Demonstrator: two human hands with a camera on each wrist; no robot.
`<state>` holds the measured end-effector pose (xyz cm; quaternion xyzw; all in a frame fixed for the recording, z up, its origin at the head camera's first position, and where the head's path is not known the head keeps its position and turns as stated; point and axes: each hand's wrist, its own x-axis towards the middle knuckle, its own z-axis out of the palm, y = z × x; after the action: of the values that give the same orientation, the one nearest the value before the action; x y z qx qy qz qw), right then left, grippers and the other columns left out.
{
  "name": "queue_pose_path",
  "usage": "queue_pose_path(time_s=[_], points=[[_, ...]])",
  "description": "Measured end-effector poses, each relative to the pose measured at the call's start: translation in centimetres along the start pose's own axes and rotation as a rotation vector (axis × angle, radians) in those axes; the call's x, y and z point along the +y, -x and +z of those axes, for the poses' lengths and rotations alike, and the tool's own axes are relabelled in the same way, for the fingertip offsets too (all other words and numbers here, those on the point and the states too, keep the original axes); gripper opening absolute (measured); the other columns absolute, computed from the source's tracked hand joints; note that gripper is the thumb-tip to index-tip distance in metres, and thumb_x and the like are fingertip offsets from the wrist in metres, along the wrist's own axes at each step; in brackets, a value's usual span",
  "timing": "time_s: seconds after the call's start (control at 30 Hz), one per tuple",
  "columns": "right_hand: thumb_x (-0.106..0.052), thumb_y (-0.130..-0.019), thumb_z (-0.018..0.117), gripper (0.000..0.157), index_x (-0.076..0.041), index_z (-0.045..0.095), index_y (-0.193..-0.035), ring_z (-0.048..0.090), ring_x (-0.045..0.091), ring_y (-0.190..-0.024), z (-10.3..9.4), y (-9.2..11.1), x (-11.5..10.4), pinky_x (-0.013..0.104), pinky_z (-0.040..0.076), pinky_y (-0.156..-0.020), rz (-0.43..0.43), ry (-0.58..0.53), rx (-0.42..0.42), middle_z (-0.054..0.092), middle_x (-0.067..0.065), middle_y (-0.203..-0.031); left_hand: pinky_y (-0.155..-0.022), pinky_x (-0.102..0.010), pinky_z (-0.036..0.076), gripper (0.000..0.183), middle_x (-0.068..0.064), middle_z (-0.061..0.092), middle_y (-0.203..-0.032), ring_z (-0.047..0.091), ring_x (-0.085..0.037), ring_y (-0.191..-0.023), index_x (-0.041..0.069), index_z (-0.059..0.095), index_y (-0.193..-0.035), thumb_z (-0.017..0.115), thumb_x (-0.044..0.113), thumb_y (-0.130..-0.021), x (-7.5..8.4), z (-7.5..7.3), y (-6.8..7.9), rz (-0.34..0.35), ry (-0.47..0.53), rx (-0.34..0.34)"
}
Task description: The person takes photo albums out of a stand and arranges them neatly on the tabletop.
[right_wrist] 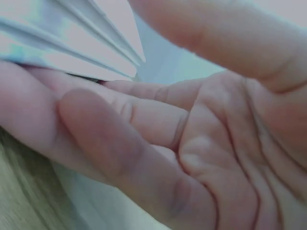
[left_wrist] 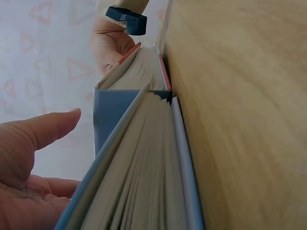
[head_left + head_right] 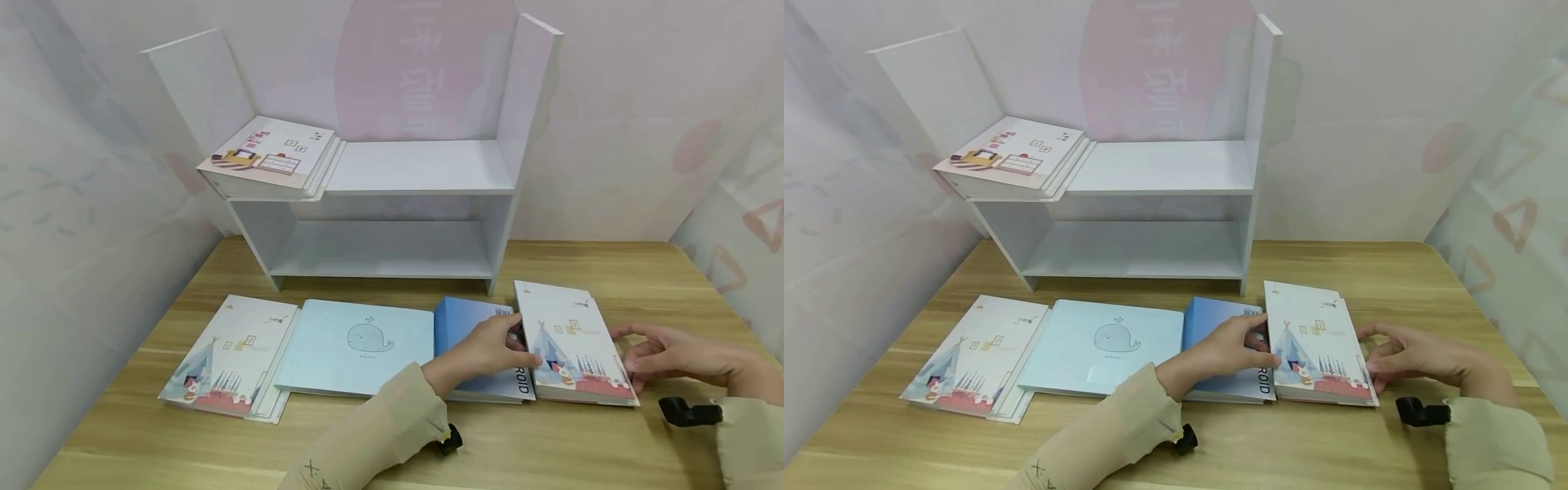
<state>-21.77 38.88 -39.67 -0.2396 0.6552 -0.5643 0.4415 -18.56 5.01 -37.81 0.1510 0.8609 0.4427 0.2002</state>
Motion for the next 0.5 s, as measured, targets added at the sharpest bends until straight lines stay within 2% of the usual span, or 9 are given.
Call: queue_pose_path(time_s=[0.23,0.3,0.33,0.4,0.5], points=[[0.004,-0.102,0.04,0.046,-0.026,0.051,-0.136,0.071,0.02,-0.09,0.2,0.5,-0.5,0.034,0.058,-0.086,0.02,0.008,0.038,0.072,0.014,-0.11,-0.073,-0.02,0.05,0.039,0.006,0.065,-0.106,0.063,-0.003,-0.091,0.018,0.063,-0.123,0.078,0.028,-0.087,-0.1,-0.7,0.1,0.06,0.014,-0.046],[0.003,-0.102,0.041,0.045,-0.023,0.05,-0.137,0.072,0.019,-0.09,0.3,0.7,-0.8,0.033,0.057,-0.087,0.042,0.023,0.057,0.072,0.015,-0.11,-0.076,-0.02,0.05,0.043,0.005,0.066,-0.111,0.064,-0.004,-0.094,0.016,0.062,-0.126,0.077,0.029,-0.088,-0.1,-0.9,0.1,0.058,0.004,-0.057],[0.003,-0.102,0.041,0.043,-0.018,0.048,-0.139,0.072,0.019,-0.089,0.3,0.7,-0.9,0.032,0.057,-0.088,0.052,0.029,0.068,0.072,0.015,-0.11,-0.077,-0.021,0.051,0.048,0.004,0.065,-0.116,0.064,-0.004,-0.097,0.015,0.06,-0.131,0.076,0.031,-0.089,-0.1,-1.1,0.2,0.046,-0.001,-0.061],[0.002,-0.102,0.04,0.041,0.0,0.041,-0.143,0.072,0.02,-0.089,0.4,0.8,-1.2,0.031,0.057,-0.088,0.062,0.048,0.083,0.073,0.016,-0.11,-0.081,-0.022,0.052,0.061,0.003,0.063,-0.128,0.065,-0.007,-0.105,0.014,0.053,-0.142,0.075,0.034,-0.089,-0.2,-1.3,0.3,0.025,-0.013,-0.067],[0.0,-0.104,0.041,0.048,0.022,0.021,-0.142,0.072,0.021,-0.089,0.4,0.8,-1.4,0.031,0.057,-0.088,0.072,0.077,0.102,0.073,0.014,-0.11,-0.088,-0.024,0.053,0.074,0.001,0.057,-0.141,0.063,-0.01,-0.115,0.013,0.042,-0.151,0.074,0.037,-0.09,-0.2,-1.6,0.5,0.005,-0.028,-0.075]])
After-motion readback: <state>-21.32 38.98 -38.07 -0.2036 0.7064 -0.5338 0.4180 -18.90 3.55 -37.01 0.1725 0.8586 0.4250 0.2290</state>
